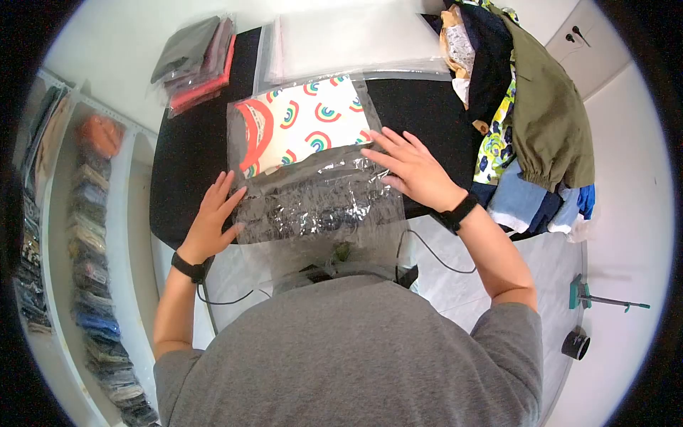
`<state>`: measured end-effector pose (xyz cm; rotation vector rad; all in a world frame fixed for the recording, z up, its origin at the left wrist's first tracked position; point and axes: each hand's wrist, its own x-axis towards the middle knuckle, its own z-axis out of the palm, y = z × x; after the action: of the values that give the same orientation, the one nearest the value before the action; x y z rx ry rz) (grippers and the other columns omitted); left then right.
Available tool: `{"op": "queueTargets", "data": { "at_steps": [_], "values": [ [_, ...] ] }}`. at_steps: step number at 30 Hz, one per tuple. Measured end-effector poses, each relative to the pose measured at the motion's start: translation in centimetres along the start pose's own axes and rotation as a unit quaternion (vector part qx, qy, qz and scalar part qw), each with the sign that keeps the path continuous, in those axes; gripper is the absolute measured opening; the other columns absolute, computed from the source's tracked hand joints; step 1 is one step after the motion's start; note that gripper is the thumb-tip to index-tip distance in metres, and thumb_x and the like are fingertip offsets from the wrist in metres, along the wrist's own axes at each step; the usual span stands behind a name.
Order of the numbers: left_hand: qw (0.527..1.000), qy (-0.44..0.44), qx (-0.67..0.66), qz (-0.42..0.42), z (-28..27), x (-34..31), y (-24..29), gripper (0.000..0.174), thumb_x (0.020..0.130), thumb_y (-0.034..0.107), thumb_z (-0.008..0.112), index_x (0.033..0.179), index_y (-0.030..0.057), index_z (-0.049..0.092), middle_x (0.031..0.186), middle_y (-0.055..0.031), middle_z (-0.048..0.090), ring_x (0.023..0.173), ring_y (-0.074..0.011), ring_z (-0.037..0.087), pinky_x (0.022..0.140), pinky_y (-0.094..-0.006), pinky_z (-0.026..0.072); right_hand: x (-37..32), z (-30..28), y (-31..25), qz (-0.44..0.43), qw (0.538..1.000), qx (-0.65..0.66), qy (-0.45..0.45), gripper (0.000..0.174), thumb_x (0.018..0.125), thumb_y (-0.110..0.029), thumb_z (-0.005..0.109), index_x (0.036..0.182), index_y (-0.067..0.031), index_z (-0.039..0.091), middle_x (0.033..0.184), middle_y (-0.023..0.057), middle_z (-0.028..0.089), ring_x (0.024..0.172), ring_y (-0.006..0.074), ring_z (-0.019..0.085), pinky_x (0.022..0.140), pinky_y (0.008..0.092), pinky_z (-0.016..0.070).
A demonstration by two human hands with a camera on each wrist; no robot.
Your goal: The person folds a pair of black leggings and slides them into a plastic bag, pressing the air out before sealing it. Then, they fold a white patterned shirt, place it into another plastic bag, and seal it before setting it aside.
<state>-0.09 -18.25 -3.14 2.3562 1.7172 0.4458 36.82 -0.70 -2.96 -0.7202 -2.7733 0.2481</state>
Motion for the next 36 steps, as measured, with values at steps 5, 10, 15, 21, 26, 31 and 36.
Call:
{"op": "queueTargets", "data": {
  "at_steps": [5,10,15,21,26,31,36],
  "values": [
    [0.999,0.002,-0.021,0.045,0.4,1.9,-2.1,0.05,0.08,0.009,0.06,0.129,0.0104,0.048,0.141,-0.0089,0.038,0.133,-0.0285,0.031,0.107,-0.0448,0.0258,1.6,0.3,1.1,-0.071,0.995,-0.013,-0.074,0.042,0.085,-0.012,0.057,0.127,-0.0166,0.051,0.139,0.0052,0.042,0.132,0.0255,0.033,0.108,0.0476,0.0241],
    [0.992,-0.008,-0.126,0.012,0.2,1.9,-2.8,0.031,0.087,0.008,0.052,0.118,0.0069,0.057,0.124,-0.0064,0.057,0.123,-0.0252,0.046,0.104,-0.0438,0.0301,1.1,0.0,2.3,0.004,0.98,0.174,-0.098,0.03,0.093,-0.017,0.046,0.122,-0.013,0.056,0.13,0.0067,0.052,0.131,0.0243,0.036,0.109,0.047,0.0206],
    [0.955,0.026,-0.289,-0.065,-0.1,2.2,-2.2,0.024,0.091,0.012,0.045,0.099,0.0015,0.065,0.104,-0.0126,0.066,0.101,-0.026,0.06,0.091,-0.0337,0.0424,1.5,0.3,2.1,0.081,0.944,0.315,-0.06,0.03,0.096,-0.019,0.039,0.111,-0.0075,0.062,0.118,0.0105,0.06,0.124,0.025,0.045,0.111,0.0466,0.0141],
    [0.95,0.156,-0.268,-0.026,1.2,4.1,-2.8,0.036,0.093,0.021,0.042,0.08,-0.0028,0.065,0.082,-0.0116,0.067,0.079,-0.018,0.063,0.076,-0.0289,0.0464,2.5,2.5,2.9,0.196,0.869,0.452,0.048,0.032,0.093,-0.025,0.05,0.089,0.0007,0.068,0.087,0.0079,0.068,0.079,0.0118,0.059,0.077,0.0241,0.0447],
    [0.878,0.195,-0.35,-0.26,2.5,5.3,-3.0,0.041,0.094,0.026,0.047,0.067,-0.0014,0.06,0.057,-0.0071,0.059,0.054,-0.0139,0.056,0.055,-0.0278,0.0432,4.3,3.6,2.1,0.336,0.823,0.441,0.126,0.035,0.089,-0.027,0.057,0.07,0.0016,0.065,0.061,0.0063,0.064,0.056,0.0082,0.055,0.059,0.0225,0.0435],
    [0.913,0.194,-0.101,-0.343,2.9,5.7,-2.4,0.041,0.091,0.029,0.053,0.063,-0.0007,0.056,0.052,-0.0051,0.053,0.051,-0.0148,0.054,0.051,-0.0298,0.0408,5.2,3.7,1.6,0.357,0.849,0.359,0.15,0.038,0.088,-0.027,0.059,0.063,0.0014,0.064,0.054,0.0075,0.06,0.049,0.0114,0.056,0.05,0.0261,0.0435],
    [0.883,0.209,-0.236,-0.347,2.5,5.3,-2.2,0.038,0.091,0.027,0.053,0.065,0.0003,0.055,0.056,-0.0042,0.054,0.053,-0.0134,0.054,0.052,-0.0298,0.0405,5.7,2.5,0.2,0.396,0.856,0.304,0.136,0.037,0.088,-0.027,0.059,0.064,0.0015,0.064,0.053,0.0075,0.059,0.047,0.0128,0.057,0.048,0.0264,0.0437]
  ]
}}
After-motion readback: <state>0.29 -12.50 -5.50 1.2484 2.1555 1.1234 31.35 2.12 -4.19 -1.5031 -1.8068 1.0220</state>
